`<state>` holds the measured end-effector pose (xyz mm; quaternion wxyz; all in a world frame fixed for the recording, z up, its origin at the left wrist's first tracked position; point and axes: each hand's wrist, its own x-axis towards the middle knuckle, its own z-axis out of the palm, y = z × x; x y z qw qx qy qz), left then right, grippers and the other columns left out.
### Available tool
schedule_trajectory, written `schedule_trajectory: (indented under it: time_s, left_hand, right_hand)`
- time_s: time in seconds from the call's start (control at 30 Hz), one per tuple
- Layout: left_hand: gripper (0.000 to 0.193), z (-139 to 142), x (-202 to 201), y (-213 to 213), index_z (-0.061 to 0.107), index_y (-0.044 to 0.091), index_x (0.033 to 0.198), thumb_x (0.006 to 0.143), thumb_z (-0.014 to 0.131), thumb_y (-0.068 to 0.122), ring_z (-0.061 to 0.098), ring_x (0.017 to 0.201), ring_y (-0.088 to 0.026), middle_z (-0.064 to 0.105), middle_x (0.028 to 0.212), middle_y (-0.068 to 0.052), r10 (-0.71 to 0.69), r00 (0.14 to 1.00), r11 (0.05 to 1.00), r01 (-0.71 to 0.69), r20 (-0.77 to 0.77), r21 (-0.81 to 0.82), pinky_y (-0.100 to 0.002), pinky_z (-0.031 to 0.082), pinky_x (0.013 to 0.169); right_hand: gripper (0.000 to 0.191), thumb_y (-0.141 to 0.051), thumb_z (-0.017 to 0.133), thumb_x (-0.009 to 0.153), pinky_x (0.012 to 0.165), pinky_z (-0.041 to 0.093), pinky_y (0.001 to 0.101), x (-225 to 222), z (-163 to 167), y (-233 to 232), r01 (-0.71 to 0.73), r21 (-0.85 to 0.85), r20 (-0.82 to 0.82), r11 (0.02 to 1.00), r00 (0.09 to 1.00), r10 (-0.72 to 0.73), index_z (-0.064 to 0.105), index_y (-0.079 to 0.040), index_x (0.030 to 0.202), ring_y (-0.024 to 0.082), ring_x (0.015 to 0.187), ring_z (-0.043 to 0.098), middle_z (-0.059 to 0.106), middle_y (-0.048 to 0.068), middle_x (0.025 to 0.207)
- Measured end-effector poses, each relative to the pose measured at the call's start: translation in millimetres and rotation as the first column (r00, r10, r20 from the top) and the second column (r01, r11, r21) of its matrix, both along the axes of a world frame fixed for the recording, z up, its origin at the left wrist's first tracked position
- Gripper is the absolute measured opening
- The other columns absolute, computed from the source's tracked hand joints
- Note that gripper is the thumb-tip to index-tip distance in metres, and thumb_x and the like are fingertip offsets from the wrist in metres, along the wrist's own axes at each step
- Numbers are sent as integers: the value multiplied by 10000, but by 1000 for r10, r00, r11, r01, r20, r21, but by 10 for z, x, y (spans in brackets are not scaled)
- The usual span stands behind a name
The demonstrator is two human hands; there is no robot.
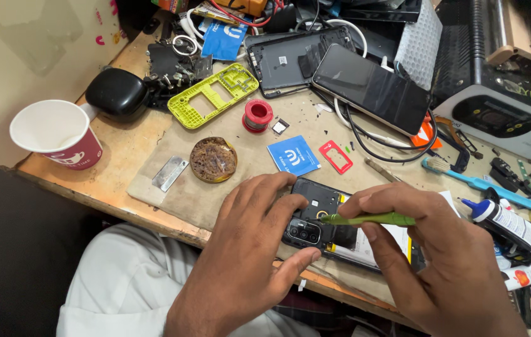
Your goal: The person uses a green pry tool and screwdriver to work on the inside of a disassembled smartphone on a cluttered repair bench, prying at the battery and internal components and handling small parts. At the end the person reassembles the phone, presses its side, and the screen lights up as they hold and tap it.
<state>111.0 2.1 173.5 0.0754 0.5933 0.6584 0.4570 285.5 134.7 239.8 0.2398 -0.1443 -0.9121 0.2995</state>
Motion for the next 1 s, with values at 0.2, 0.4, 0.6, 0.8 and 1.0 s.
schedule_trajectory:
  time_s: [0.2,0.4,0.6,0.8,1.0]
  left_hand:
    - [597,-16,0,0,581,0,1260,789,817,280,458,1332,-391,505,1394,-196,7,1000,1000,-7,1,-3,-505,347,1102]
    - [580,-42,-5,4,590,14,1243,787,823,287,464,1323,-391,513,1385,-190,14,1000,1000,-14,-24,21,-502,350,1100]
    - [607,-42,-32,9,572,8,1276,806,812,308,465,1326,-388,524,1393,-178,12,999,1000,-10,-43,26,-500,349,1106]
    - [668,-20,-37,12,543,11,1326,791,802,314,472,1321,-379,536,1387,-173,12,999,1000,-12,-35,21,-497,341,1101]
    - [718,-11,-47,18,509,-9,1373,803,796,319,471,1314,-377,534,1381,-189,10,1000,1000,-10,-14,18,-498,339,1109]
  right_hand:
    - [368,-4,690,910,879,623,305,-6,-26,8,33,100,26,994,999,-36,511,-53,1229,184,1038,737,763,79,1097]
    - [352,-116,749,903,685,597,289,-151,11,75,36,322,71,946,996,-62,542,-77,1185,152,831,795,768,28,1001]
    - [311,-168,775,847,654,571,309,-382,136,140,4,316,86,949,996,-33,588,-101,1086,185,797,730,734,52,937]
    - [338,-135,765,868,721,625,281,-445,154,213,-104,143,136,984,987,85,534,-64,1105,162,900,793,770,36,959]
    - [360,-96,784,846,723,605,306,-430,181,273,-153,175,90,973,986,139,520,-21,1080,190,848,783,730,100,952]
